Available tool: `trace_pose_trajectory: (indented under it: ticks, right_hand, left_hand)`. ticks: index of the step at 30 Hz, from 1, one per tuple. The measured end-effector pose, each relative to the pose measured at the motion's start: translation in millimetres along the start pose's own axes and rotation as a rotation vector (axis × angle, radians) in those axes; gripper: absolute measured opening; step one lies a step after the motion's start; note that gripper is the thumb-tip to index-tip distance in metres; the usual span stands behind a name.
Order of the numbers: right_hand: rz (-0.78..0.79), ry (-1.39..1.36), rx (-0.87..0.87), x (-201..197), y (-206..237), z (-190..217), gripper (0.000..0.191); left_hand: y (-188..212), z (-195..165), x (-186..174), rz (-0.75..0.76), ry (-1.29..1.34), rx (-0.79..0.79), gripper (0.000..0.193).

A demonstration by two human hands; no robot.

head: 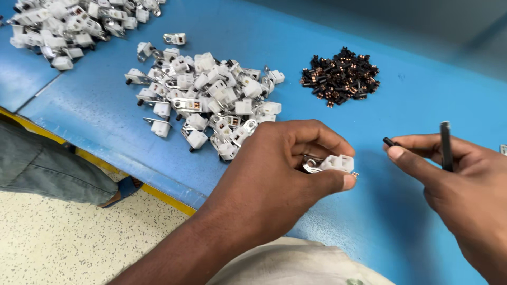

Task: The person sits at a blue factory workbench and assembles small white plastic switch housings, using tweezers to pick copper contact terminals and press them into each housing, then places the completed unit aside and reaches for the next housing from the pile.

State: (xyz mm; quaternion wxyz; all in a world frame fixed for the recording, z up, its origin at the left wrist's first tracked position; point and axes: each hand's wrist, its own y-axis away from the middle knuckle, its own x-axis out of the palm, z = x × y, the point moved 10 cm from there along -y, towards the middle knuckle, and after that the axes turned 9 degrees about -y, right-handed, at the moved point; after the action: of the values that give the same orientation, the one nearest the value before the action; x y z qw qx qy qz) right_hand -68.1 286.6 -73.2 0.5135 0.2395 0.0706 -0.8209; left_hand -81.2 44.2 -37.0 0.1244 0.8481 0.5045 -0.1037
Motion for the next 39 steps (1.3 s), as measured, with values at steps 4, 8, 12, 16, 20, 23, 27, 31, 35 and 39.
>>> trace_pose_trajectory:
  ticks: [4, 8, 12, 16, 20, 23, 27, 31, 35, 39]
  right_hand:
    - [0.15, -0.158, -0.038, -3, 9, 19, 0.027]
    - [0.151, -0.106, -0.059, 0, 14, 23, 0.028]
    - [0.169, -0.099, -0.137, 0, 20, 38, 0.028]
    - [0.145, 0.063, -0.172, -2, 21, 53, 0.027]
    - [0.17, 0.005, -0.409, 6, 37, 80, 0.029]
    - [0.137, 0.067, -0.451, 6, 45, 83, 0.026]
    - [0.08, 0.095, -0.379, 4, 44, 78, 0.026]
    - [0.069, 0.176, -0.458, 3, 52, 91, 0.025]
    - [0.081, 0.116, -0.411, 9, 51, 89, 0.021]
    - [0.073, 0.226, -0.387, 11, 48, 80, 0.023]
  left_hand:
    - [-7, 2, 3, -0.016, 0.014, -0.053, 0.029]
    - [-5, -2, 2, -0.044, -0.046, -0.024, 0.028]
    - [-6, -8, -1, -0.064, -0.042, 0.047, 0.026]
    - [-9, -7, -7, -0.106, -0.129, -0.017, 0.022]
    - [-9, -12, -8, -0.115, -0.132, -0.03, 0.02]
    - [-9, -20, -9, -0.144, -0.151, 0.035, 0.021]
    - [-10, -16, -9, -0.14, -0.215, 0.013, 0.021]
    - [-11, -21, -7, -0.157, -0.206, 0.087, 0.023]
    - [-11, -28, -6, -0.183, -0.214, 0.151, 0.024]
    - [-13, -21, -5, -0.163, -0.232, 0.062, 0.023]
